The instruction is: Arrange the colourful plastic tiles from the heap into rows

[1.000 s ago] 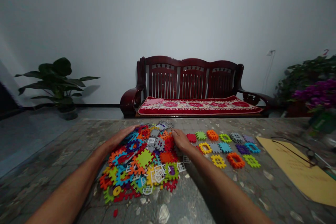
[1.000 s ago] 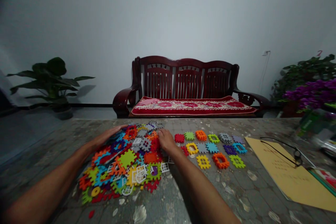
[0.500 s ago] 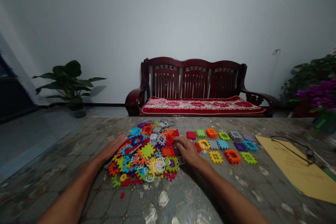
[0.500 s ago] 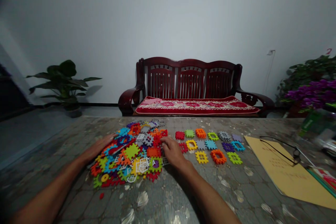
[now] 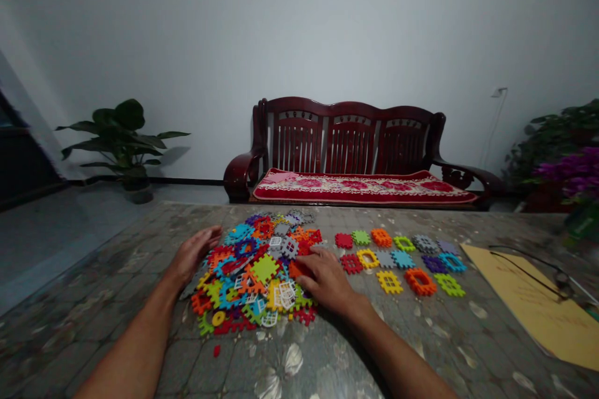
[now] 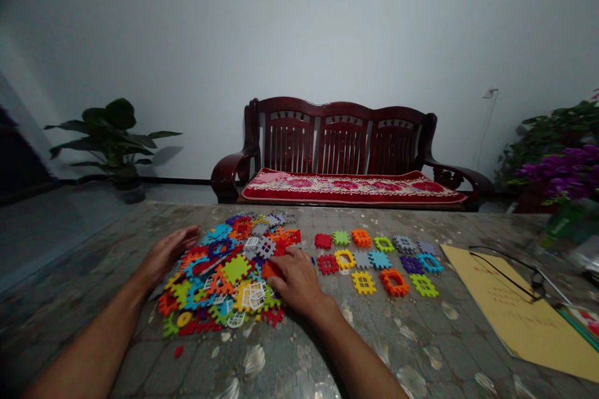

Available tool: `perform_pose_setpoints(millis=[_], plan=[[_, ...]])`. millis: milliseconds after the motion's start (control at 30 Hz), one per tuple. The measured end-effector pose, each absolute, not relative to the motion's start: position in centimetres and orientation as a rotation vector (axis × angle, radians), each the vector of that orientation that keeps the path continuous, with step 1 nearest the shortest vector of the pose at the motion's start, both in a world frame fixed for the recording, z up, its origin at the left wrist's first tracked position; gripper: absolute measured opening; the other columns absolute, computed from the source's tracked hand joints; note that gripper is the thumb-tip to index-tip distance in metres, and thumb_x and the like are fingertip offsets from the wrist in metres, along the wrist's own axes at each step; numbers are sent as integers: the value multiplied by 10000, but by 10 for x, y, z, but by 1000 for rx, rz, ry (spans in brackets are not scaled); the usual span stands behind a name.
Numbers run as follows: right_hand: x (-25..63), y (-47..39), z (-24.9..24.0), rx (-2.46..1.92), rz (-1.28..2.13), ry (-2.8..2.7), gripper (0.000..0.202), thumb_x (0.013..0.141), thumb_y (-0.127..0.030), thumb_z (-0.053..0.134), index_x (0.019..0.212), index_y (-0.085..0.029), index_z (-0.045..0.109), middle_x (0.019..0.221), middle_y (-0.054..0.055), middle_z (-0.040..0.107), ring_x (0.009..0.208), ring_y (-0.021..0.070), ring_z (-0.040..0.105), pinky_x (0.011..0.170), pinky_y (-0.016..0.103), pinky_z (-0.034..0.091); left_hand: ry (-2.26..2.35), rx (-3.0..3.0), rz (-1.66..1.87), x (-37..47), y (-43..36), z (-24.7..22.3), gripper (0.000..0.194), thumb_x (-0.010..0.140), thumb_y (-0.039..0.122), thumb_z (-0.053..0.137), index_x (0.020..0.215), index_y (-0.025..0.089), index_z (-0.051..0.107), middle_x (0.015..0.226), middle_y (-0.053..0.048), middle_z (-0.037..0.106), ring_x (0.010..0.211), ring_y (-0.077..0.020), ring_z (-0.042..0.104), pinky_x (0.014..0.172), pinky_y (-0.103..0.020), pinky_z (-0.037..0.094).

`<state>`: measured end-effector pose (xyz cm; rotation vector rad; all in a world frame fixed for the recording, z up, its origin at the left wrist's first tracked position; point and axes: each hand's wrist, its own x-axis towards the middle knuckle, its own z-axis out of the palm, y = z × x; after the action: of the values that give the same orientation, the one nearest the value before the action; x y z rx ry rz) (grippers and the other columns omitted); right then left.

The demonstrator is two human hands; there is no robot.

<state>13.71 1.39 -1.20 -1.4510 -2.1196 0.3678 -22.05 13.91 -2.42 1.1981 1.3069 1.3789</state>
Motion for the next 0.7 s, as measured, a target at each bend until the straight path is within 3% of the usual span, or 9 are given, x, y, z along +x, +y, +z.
perform_pose_setpoints(millis=[133, 300, 533, 700], plan=[[135, 14, -13, -1354, 277, -2247, 306, 1006, -293, 588, 1285, -269, 712, 1237, 69, 753, 1252, 271, 574, 1106, 412, 392, 1305, 1230, 1287, -219, 141, -23, 747, 502, 746, 859, 995, 189, 795, 1163, -163, 823, 1196, -380, 725, 1104, -508, 517], [131, 18, -21, -1282, 139, -2263, 294, 1054, -252, 494, 1228, -236, 730, 1147, 98, 773, 1128, 249, 632, 1041, 383, 448, 1341, 1192, 1284, -220, 144, -26, 710, 491, 700, 877, 984, 199, 778, 1074, -140, 846, 1138, -356, 757, 1064, -476, 552], [133, 15, -24, -1176, 122, -2014, 352, 994, -158, 499, 1251, -236, 726, 1105, 104, 773, 1034, 249, 662, 958, 384, 495, 1392, 1235, 1229, -221, 142, -22, 735, 480, 709, 874, 1000, 200, 766, 1134, -138, 835, 1174, -371, 736, 1046, -465, 563], [136, 11, -24, -1250, 315, -1576, 472, 938, -144, 457, 1343, -233, 682, 1173, 97, 748, 1069, 235, 656, 972, 378, 516, 1435, 1267, 1222, -221, 141, -19, 717, 470, 718, 857, 972, 214, 767, 1066, -124, 850, 1147, -374, 749, 1051, -475, 557]])
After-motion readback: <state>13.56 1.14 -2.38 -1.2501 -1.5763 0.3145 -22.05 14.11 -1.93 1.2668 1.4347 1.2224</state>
